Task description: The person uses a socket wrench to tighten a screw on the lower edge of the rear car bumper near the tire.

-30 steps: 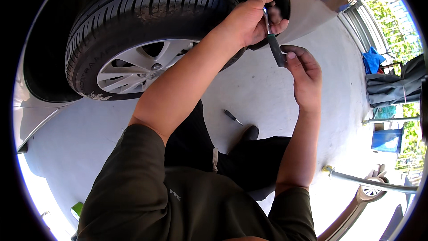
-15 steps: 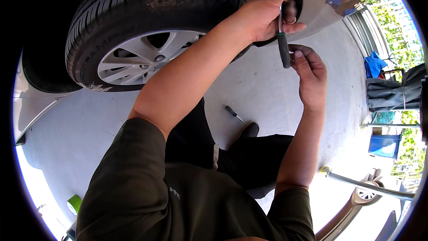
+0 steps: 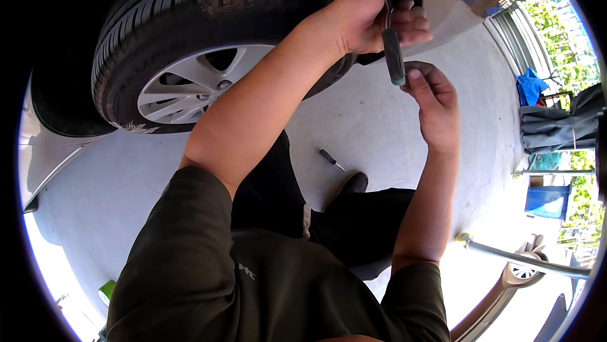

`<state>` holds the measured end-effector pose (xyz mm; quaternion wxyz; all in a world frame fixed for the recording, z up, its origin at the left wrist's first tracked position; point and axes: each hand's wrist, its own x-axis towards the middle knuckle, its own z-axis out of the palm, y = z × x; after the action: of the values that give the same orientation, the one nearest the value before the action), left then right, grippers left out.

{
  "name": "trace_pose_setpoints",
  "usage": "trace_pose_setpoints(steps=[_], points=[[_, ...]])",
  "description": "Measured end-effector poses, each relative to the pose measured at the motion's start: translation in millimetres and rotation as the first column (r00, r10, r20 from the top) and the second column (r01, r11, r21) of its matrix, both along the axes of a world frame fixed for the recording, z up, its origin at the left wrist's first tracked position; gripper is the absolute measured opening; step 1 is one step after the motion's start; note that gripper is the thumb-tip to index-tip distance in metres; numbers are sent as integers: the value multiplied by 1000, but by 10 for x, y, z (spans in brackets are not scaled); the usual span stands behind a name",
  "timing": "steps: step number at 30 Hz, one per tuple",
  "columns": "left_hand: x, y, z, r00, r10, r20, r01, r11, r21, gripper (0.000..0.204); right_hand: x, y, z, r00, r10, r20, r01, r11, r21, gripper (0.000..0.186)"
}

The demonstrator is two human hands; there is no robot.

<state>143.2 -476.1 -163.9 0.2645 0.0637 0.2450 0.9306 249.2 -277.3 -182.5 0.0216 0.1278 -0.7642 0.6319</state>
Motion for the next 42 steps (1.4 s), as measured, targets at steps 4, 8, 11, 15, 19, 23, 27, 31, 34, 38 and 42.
trace_pose_setpoints(steps=[4,8,11,15,19,23,27,31,34,38,42], points=[[-54,-92,-101,823,-477,-308,565,740,364,58,-6,3,-9,999,42,-6,-42,998,55,21],[-106,-141,-185,918,-372,-138,395,890,227,59,-21,37,-12,1000,28,-1,-28,995,101,21],[-101,-171,-206,854,-458,-247,510,830,224,54,-23,44,-11,999,27,-32,-22,990,136,21],[-86,-177,-218,894,-404,-195,435,887,154,55,-9,39,-18,1000,4,10,-6,988,155,20],[-110,-167,-234,814,-523,-251,580,750,318,50,1,39,-15,1000,9,0,-9,982,190,19],[-135,-174,-248,806,-537,-248,592,725,351,46,6,55,-35,1000,-5,-13,8,982,190,19],[-122,-121,-221,843,-438,-312,519,816,255,38,22,103,-84,1000,-9,19,5,978,207,19],[-25,34,-197,922,-66,-380,54,998,-42,31,67,158,-103,1000,-4,-7,5,971,238,19],[47,97,-181,816,179,-550,-344,915,-212,29,115,168,-84,997,-63,46,50,968,244,20],[69,77,-168,587,245,-771,-683,662,-310,26,135,199,-69,992,-125,-32,128,917,378,22],[32,41,-146,608,213,-765,-639,704,-312,24,21,241,-169,963,-231,-141,268,892,364,28]])
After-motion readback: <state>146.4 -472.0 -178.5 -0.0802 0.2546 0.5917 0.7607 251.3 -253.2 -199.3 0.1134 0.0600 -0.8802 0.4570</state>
